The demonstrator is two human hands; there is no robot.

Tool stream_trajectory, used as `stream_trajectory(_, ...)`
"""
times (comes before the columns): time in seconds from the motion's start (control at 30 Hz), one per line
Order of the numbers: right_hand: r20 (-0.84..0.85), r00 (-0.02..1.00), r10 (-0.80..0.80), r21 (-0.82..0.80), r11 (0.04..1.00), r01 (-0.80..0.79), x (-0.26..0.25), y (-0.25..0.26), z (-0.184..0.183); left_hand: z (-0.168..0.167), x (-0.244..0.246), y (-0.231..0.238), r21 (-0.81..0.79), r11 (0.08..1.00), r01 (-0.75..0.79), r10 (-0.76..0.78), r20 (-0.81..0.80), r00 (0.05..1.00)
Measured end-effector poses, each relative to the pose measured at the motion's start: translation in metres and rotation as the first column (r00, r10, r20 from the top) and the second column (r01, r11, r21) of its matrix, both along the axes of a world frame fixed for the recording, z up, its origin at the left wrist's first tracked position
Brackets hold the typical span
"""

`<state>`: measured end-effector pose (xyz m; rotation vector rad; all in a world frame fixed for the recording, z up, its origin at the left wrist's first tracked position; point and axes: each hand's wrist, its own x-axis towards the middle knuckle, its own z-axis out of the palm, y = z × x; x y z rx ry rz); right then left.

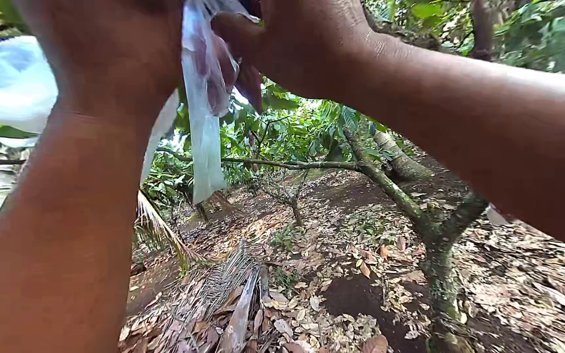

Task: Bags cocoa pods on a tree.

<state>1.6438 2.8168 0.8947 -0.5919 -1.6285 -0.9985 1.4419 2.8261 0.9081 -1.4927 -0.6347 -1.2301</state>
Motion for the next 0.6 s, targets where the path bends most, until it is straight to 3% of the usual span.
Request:
stream_trajectory(0.1, -0.027, 0.998, 0.056, -0.006, 0.998, -0.056, 0.001, 0.003, 0.002, -0.001, 0.018, -0.012, -0.150, 0.987, 0.060, -0.067, -0.043, 0.997)
stream_trajectory(0.2, 0.003, 0.998, 0.060, -0.093, 0.994, -0.060, 0.004, 0.014, 0.005, -0.003, 0.017, -0.012, -0.278, 0.941, 0.193, -0.187, 0.049, 0.981)
stream_trajectory(0.3, 0.089, 0.996, 0.013, -0.061, 0.998, -0.008, 0.012, 0.034, 0.003, -0.010, 0.006, -0.003, -0.161, 0.945, 0.284, -0.273, 0.088, 0.958)
stream_trajectory(0.37, 0.142, 0.989, -0.041, -0.062, 0.997, 0.050, 0.014, 0.046, -0.001, -0.019, -0.005, 0.006, -0.084, 0.967, 0.242, -0.225, 0.171, 0.959)
stream_trajectory(0.47, 0.119, 0.991, -0.057, -0.126, 0.989, 0.072, 0.010, 0.056, -0.006, -0.046, -0.003, 0.009, -0.179, 0.969, 0.168, -0.109, 0.299, 0.948)
stream_trajectory(0.6, 0.001, 1.000, 0.019, -0.256, 0.966, -0.018, 0.003, 0.061, -0.004, -0.070, 0.011, 0.022, -0.256, 0.960, 0.115, -0.035, 0.298, 0.954)
